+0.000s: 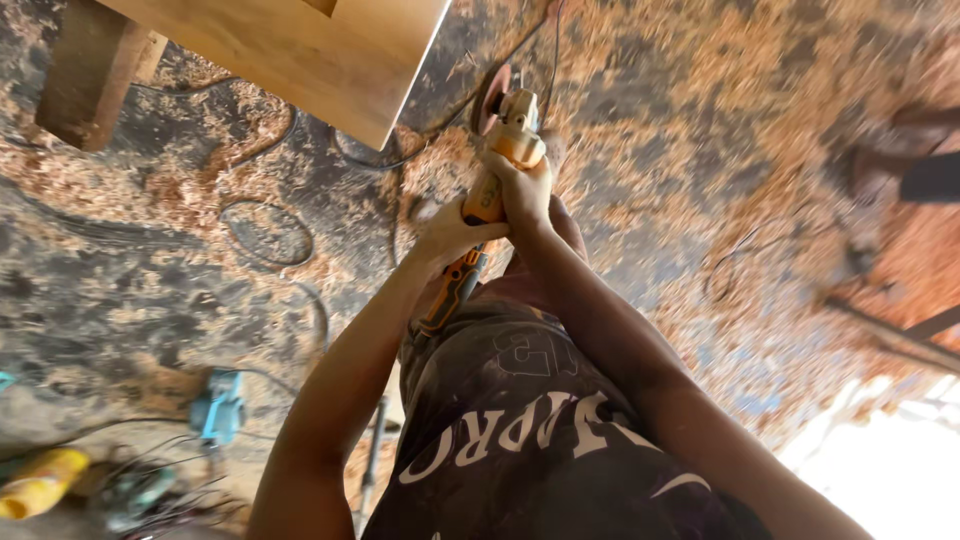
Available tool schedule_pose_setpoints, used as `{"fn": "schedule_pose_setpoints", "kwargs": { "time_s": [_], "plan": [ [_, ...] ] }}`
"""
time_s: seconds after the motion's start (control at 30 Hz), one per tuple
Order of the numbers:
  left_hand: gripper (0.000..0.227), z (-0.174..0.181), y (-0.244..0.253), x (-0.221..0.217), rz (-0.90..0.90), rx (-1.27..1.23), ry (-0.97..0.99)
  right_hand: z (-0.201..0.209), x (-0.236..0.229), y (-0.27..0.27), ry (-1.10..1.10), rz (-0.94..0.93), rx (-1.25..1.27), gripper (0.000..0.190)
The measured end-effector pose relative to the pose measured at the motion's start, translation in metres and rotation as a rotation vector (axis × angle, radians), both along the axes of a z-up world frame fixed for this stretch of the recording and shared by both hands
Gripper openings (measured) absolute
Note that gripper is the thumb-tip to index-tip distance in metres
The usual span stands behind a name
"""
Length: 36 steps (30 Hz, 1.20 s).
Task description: The person uses an electric sander to smooth the surface of a wooden door. They move the sander across the panels and edges, generating sawdust that accumulates on the floor.
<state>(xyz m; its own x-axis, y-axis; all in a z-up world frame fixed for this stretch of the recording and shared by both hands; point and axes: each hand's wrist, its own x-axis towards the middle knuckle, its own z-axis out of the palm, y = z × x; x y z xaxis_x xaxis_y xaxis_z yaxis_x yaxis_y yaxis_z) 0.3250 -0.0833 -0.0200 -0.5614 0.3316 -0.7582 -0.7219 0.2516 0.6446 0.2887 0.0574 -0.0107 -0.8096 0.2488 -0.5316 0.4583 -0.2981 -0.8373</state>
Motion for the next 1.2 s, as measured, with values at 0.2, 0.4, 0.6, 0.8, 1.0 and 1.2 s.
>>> {"fn": "schedule_pose_setpoints", "kwargs": {
  "time_s": [0.2, 0.4, 0.6, 0.8, 1.0, 1.2],
  "plan": [
    [0.050, -0.003, 0.073, -0.015, 0.187, 0.131, 0.202, 0.007, -0.024, 0.075, -0.004, 0.070, -0.130, 0.040],
    [0.091, -0.001, 0.171, -0.047, 0.500, 0.389, 0.402, -0.014, -0.076, 0.180, -0.010, 0.333, -0.635, 0.061],
    [0.070, -0.036, 0.258, -0.080, 0.520, 0.207, 0.247, -0.050, -0.146, 0.256, -0.078, 0.732, -0.824, 0.064],
    [0.060, -0.076, 0.285, -0.078, 0.858, 0.270, 0.239, -0.076, -0.163, 0.237, -0.008, 0.843, -0.323, 0.054],
    [0.071, -0.131, 0.282, -0.042, 1.317, 0.074, 0.127, -0.092, -0.138, 0.155, 0.114, 1.311, 0.104, 0.035],
    [0.093, -0.199, 0.249, -0.009, 1.724, 0.093, 0.181, -0.083, -0.095, 0.068, 0.082, 1.571, 0.582, 0.046]
  ]
}}
